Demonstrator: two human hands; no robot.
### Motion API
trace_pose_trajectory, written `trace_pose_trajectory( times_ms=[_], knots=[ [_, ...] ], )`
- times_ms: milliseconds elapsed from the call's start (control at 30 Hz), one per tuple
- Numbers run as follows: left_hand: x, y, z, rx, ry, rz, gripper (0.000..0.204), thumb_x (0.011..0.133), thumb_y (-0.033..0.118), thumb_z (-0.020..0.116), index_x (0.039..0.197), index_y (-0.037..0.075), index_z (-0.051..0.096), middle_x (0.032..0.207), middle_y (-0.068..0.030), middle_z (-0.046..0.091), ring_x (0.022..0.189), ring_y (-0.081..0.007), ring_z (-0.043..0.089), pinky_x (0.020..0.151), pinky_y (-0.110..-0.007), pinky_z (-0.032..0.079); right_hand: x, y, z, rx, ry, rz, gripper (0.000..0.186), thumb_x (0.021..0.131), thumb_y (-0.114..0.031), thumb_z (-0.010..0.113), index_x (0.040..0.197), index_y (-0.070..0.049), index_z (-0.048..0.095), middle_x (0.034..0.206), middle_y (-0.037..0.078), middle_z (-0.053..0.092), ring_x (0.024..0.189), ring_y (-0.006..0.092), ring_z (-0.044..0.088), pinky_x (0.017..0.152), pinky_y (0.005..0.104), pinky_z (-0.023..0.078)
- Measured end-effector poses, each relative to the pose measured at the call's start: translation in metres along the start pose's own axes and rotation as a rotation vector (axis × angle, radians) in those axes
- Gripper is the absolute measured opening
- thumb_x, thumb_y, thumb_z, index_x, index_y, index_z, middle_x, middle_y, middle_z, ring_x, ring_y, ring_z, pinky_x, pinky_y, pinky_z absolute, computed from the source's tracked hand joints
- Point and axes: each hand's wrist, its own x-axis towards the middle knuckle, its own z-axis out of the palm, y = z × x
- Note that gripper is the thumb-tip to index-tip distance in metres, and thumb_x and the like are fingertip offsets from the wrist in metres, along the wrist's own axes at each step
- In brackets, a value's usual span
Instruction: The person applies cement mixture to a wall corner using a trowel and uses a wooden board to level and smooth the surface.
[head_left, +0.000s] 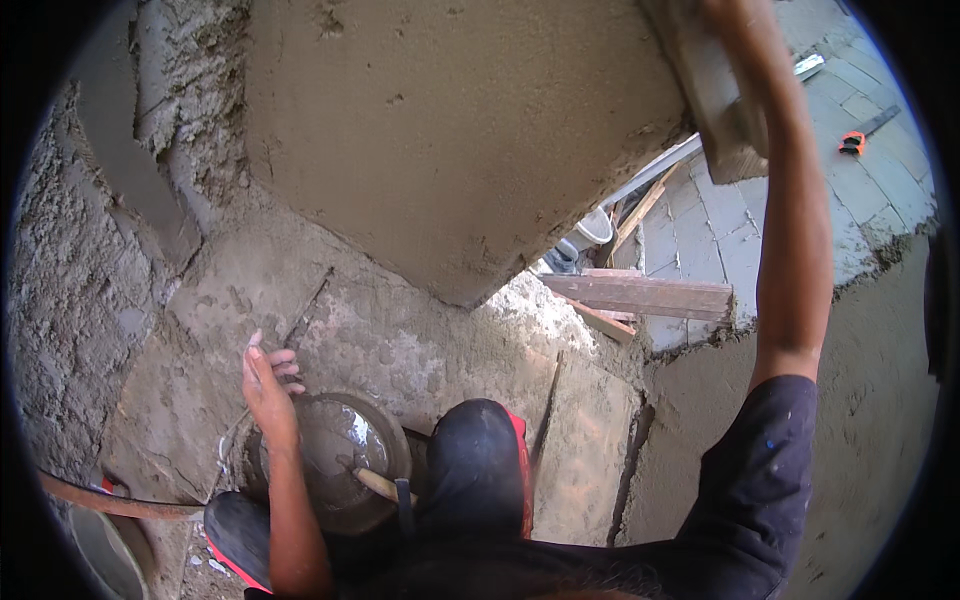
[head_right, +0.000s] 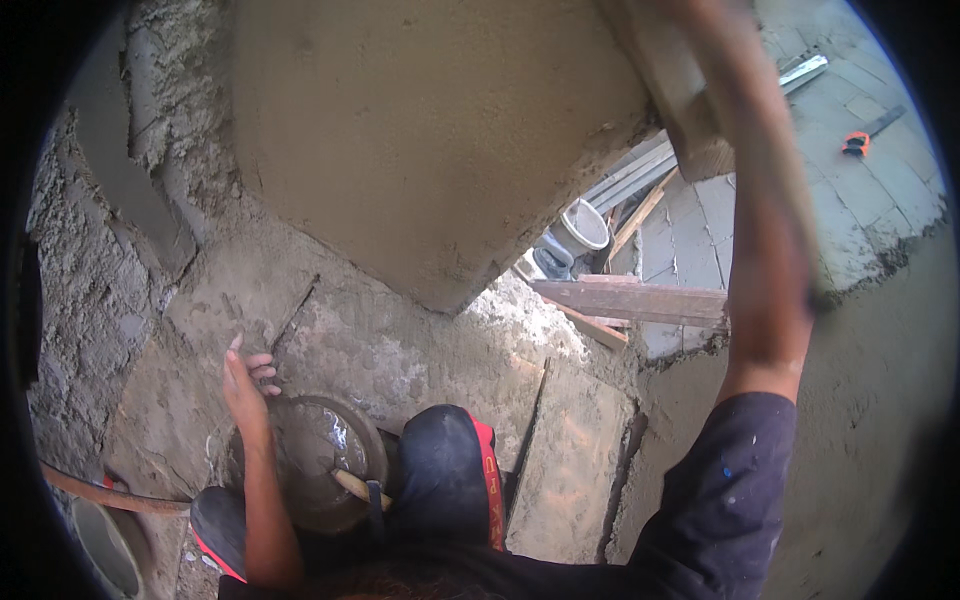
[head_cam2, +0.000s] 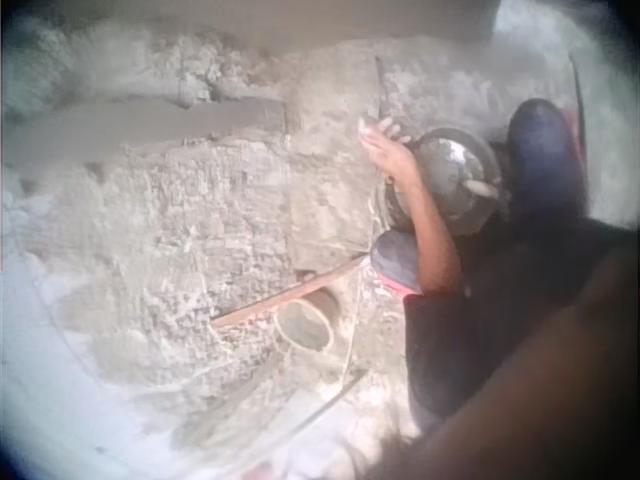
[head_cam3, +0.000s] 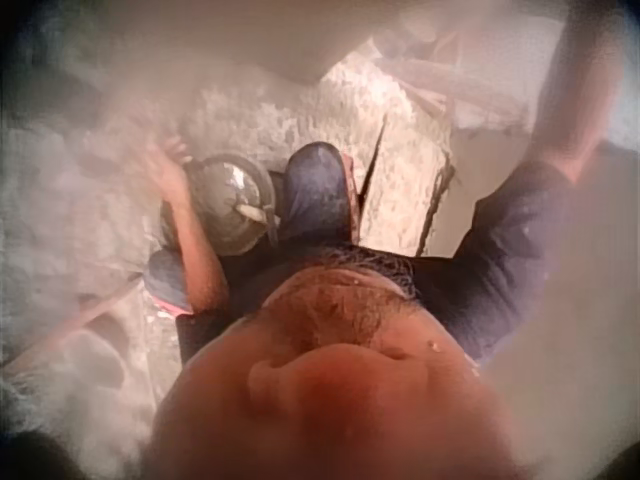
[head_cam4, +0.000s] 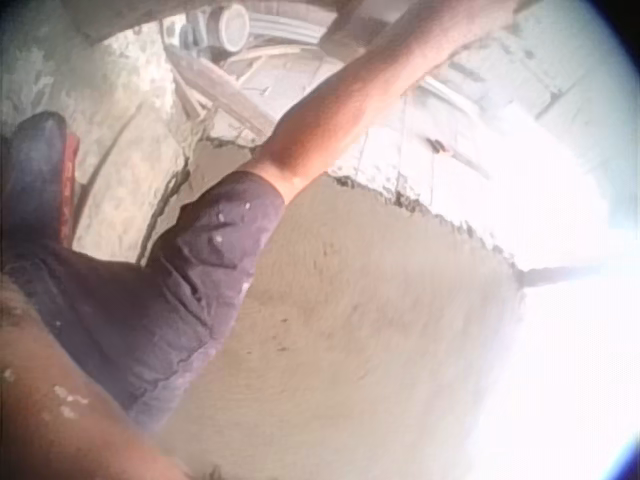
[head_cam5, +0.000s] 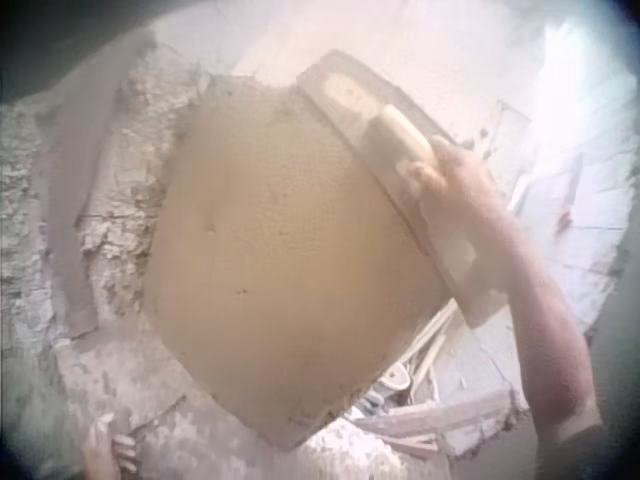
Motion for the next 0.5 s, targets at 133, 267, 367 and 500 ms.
trace_pose_trajectory(
  times_ms=[133, 267, 367, 500],
  knots=[
    [0.001, -0.006, 0.000, -0.001, 0.010, -0.014, 0.055, 0.106, 0.045, 0.037, 0.142, 0.005, 0.046, 0.090, -0.0068, 0.064, 0.074, -0.0107, 0.058, 0.053, -0.023, 0.048, -0.026, 0.040, 0.065, -0.161, -0.226, -0.149, 0.026, 0.098, -0.022, 0.057, 0.114, -0.002, 0.062, 0.089, 0.014, 0.070, 0.080, 0.0238, 0.067, 0.068, 0.0371, 0.054],
    [-0.003, -0.007, 0.000, -0.048, -0.036, -0.044, 0.056, 0.105, 0.046, 0.036, 0.142, 0.005, 0.045, 0.089, -0.0068, 0.064, 0.073, -0.0108, 0.057, 0.052, -0.023, 0.048, -0.168, 0.076, 0.173, -0.326, -0.775, -0.219, 0.066, 0.093, -0.048, 0.060, 0.148, -0.020, 0.037, 0.114, 0.019, 0.067, 0.102, 0.0365, 0.066, 0.085, 0.0500, 0.053],
    [0.004, -0.001, -0.011, -0.001, 0.000, 0.004, 0.057, 0.105, 0.046, 0.036, 0.143, 0.005, 0.045, 0.088, -0.0072, 0.064, 0.071, -0.0109, 0.057, 0.051, -0.022, 0.048, -0.163, 0.089, 0.160, -0.268, -0.608, -0.228, 0.068, 0.092, -0.044, 0.063, 0.152, -0.030, 0.035, 0.117, 0.018, 0.066, 0.103, 0.0368, 0.066, 0.091, 0.0470, 0.053],
    [0.010, 0.004, -0.019, -0.026, 0.055, 0.009, 0.057, 0.105, 0.046, 0.036, 0.144, 0.005, 0.044, 0.089, -0.0077, 0.064, 0.071, -0.0112, 0.057, 0.051, -0.023, 0.048, -0.034, 0.090, 0.073, -0.224, -0.312, -0.158, 0.048, 0.097, -0.036, 0.058, 0.140, -0.016, 0.052, 0.104, 0.017, 0.072, 0.090, 0.0306, 0.070, 0.085, 0.0459, 0.056]
  ],
)
